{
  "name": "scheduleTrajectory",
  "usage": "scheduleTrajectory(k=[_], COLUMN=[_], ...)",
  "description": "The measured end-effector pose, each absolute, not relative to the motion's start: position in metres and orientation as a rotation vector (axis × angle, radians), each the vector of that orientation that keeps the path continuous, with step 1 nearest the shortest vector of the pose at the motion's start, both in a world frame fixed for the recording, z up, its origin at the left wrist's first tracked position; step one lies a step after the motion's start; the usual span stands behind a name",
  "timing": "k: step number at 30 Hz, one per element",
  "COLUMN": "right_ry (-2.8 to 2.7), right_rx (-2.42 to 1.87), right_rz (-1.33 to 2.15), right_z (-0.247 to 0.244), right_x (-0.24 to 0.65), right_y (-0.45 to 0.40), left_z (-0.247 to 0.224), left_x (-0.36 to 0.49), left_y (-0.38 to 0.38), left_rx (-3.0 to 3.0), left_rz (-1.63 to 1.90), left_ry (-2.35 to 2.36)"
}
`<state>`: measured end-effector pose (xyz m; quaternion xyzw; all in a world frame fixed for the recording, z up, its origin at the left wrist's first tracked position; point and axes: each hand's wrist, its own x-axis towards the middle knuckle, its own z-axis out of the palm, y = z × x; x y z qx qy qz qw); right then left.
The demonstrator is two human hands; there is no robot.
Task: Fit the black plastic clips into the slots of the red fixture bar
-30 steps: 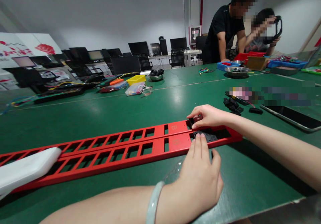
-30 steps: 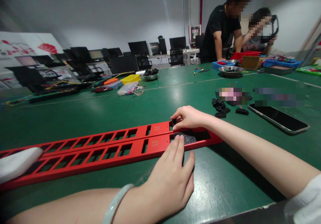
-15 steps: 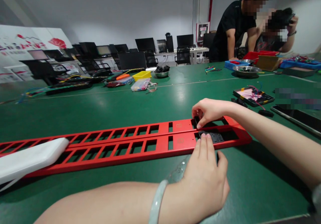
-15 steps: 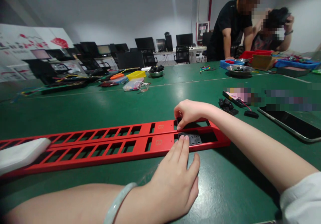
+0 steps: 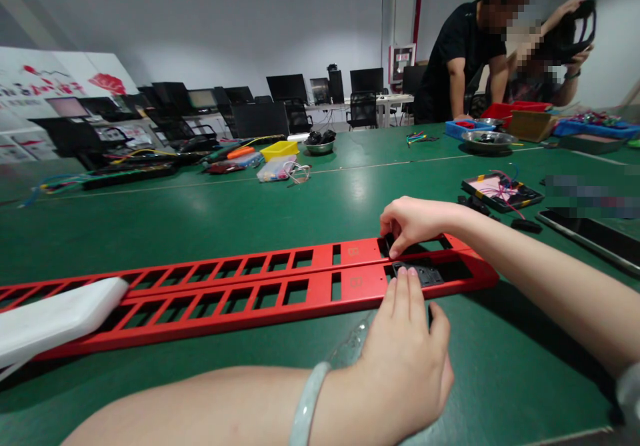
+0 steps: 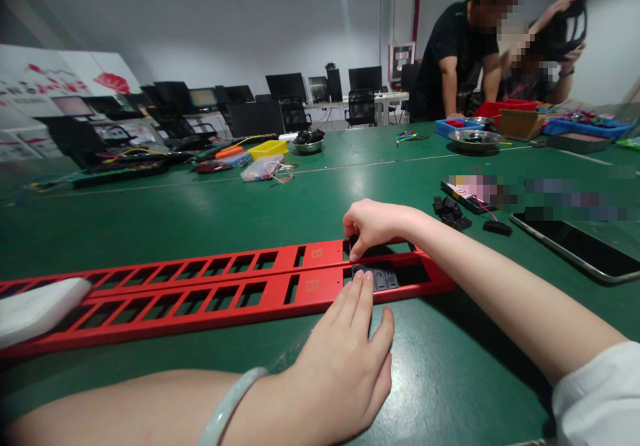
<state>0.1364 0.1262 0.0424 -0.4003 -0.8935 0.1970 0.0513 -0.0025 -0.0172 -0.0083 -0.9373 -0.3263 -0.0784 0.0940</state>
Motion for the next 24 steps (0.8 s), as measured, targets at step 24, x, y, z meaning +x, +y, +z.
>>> scheduleTrajectory(k=[24], right_ry=[-2.786], right_rx=[-1.089], right_rz=[0.450], right_z=[0.0434], right_x=[0.1410], right_y=[0.1230], left_z=[-0.0075], left_x=[-0.0013], left_y=[-0.0169], left_rx=[-2.795], left_rz=[-0.232], left_ry=[-0.979])
